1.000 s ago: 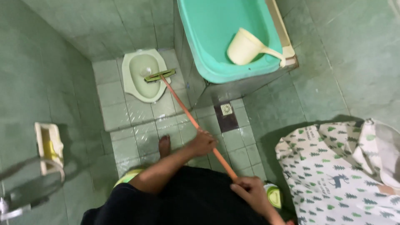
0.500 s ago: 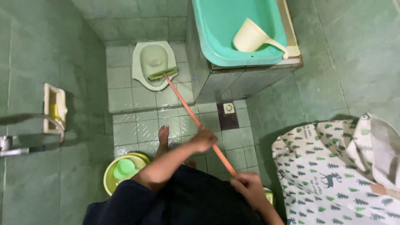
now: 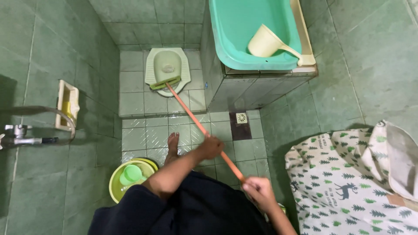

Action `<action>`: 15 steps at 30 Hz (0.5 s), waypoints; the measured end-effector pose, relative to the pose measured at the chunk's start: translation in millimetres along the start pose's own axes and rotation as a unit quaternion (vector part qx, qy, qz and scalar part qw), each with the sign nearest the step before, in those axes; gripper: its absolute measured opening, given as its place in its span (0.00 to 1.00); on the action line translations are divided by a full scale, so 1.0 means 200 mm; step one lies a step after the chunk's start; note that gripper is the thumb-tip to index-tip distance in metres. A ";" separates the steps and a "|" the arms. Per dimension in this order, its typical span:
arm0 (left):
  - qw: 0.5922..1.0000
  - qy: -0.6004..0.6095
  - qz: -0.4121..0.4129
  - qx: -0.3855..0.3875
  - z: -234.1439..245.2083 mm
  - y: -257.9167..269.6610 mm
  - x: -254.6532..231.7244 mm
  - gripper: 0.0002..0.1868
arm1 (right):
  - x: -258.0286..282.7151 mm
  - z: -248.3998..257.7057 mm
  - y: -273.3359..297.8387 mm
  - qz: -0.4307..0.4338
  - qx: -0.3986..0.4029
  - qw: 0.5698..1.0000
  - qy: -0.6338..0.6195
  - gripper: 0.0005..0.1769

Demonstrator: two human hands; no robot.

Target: The person scrubs a squat toilet with a long-handled brush, repeatedly dipping it into a yellow bucket of water. The person also briefly moves the bucket to reposition it before continuing to scrub the toilet bowl and surrounding floor area.

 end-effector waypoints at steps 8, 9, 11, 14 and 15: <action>0.950 -0.152 -0.096 -0.255 -0.14 0.03 0.23 0.05 | -0.02 -0.14 -0.15 0.046 -0.004 0.999 -0.002 0.22; 0.949 -0.152 -0.096 -0.258 -0.04 0.02 0.27 0.05 | 0.00 -0.20 -0.22 0.048 -0.002 0.999 0.000 0.22; 0.980 0.131 0.134 -0.070 0.03 -0.03 0.59 0.30 | -0.09 -0.31 -0.38 -0.108 -0.033 0.991 -0.064 0.14; 0.976 0.174 0.132 0.023 0.32 0.13 0.33 0.27 | 0.07 -0.29 -0.37 -0.059 -0.026 0.997 0.038 0.14; 0.975 0.175 0.137 0.020 0.28 0.15 0.28 0.27 | 0.18 -0.25 -0.33 -0.058 -0.020 0.997 0.037 0.14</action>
Point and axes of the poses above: each hand's wrist, its own y-axis away from the middle knuckle, its own z-axis out of the back of the hand, x = y × z, the point moved 8 cm from there along -y, towards the middle knuckle, and after that the axes turned 5 degrees about -y, right-handed, at the moved point
